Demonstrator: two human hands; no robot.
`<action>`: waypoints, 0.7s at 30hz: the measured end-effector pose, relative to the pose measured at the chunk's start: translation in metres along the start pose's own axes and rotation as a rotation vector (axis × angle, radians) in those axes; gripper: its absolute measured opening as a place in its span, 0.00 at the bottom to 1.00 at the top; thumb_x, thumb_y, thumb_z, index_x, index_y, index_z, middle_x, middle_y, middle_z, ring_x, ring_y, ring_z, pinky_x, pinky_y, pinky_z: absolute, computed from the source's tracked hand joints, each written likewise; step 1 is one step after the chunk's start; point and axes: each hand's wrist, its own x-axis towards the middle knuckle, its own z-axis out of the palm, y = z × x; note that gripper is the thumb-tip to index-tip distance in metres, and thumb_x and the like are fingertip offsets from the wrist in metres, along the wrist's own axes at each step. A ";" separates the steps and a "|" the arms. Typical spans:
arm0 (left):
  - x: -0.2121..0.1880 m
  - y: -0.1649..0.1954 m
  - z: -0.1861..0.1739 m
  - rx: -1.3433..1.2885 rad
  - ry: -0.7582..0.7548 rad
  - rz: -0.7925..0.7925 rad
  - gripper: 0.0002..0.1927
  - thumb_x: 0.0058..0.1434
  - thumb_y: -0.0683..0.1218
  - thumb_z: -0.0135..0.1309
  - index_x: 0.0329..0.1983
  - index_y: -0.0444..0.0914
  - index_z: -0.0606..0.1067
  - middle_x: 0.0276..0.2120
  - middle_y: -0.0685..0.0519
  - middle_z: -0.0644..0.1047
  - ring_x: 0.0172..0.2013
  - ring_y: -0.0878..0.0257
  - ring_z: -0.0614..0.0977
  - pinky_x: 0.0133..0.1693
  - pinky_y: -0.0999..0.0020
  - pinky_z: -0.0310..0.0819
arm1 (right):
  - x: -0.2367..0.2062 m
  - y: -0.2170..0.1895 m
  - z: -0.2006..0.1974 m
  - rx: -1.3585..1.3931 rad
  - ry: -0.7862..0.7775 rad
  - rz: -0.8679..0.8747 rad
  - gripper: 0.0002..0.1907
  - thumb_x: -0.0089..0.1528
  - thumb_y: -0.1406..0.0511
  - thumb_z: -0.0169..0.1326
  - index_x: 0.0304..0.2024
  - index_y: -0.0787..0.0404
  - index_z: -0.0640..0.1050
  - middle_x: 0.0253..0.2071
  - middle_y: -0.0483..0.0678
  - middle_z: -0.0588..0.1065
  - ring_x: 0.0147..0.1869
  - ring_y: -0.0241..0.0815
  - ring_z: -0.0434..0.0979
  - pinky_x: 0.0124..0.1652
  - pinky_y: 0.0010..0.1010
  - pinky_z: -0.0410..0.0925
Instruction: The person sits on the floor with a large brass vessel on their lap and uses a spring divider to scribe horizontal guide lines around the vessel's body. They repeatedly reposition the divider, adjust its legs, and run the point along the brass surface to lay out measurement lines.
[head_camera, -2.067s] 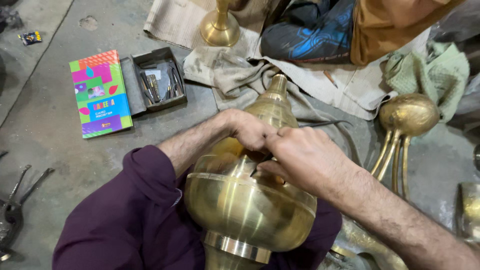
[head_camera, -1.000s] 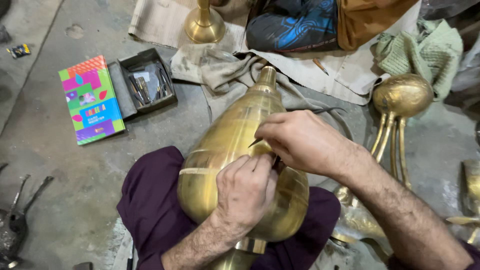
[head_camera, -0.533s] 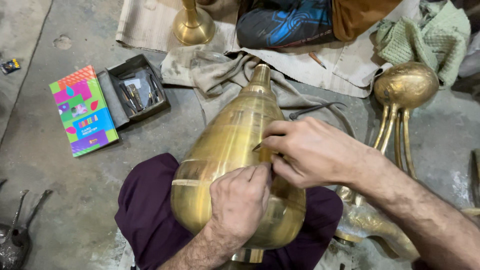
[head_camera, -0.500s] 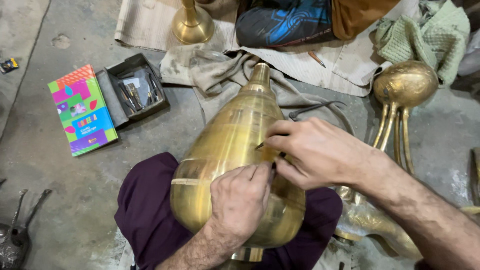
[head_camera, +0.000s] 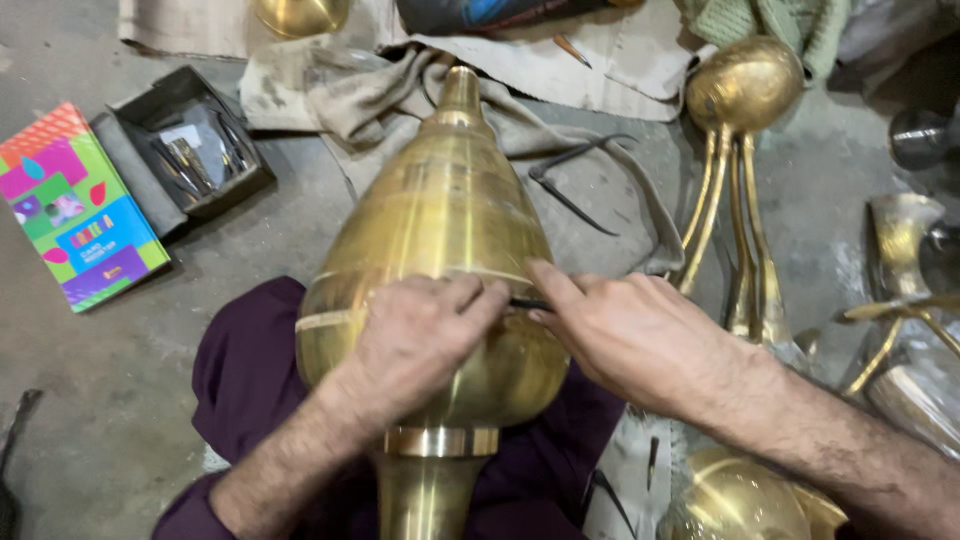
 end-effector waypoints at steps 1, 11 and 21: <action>-0.002 -0.004 0.000 -0.009 0.027 0.029 0.17 0.59 0.45 0.63 0.50 0.35 0.79 0.34 0.51 0.81 0.23 0.66 0.79 0.21 0.69 0.74 | -0.002 -0.008 0.000 -0.008 -0.004 0.003 0.32 0.66 0.63 0.49 0.71 0.67 0.59 0.33 0.59 0.79 0.29 0.60 0.82 0.28 0.48 0.76; -0.015 -0.035 -0.018 -0.197 -0.013 0.222 0.24 0.42 0.43 0.69 0.45 0.38 0.80 0.43 0.54 0.81 0.46 0.55 0.78 0.49 0.57 0.73 | -0.009 -0.085 -0.007 -0.012 -0.073 0.027 0.48 0.55 0.77 0.49 0.73 0.77 0.42 0.27 0.59 0.79 0.28 0.54 0.83 0.30 0.44 0.79; -0.009 -0.041 -0.022 -0.405 0.108 0.230 0.17 0.57 0.49 0.67 0.50 0.43 0.82 0.41 0.59 0.82 0.47 0.58 0.74 0.52 0.57 0.64 | 0.008 -0.067 -0.026 0.101 0.077 0.017 0.29 0.64 0.56 0.61 0.61 0.65 0.68 0.38 0.59 0.80 0.40 0.50 0.84 0.41 0.37 0.77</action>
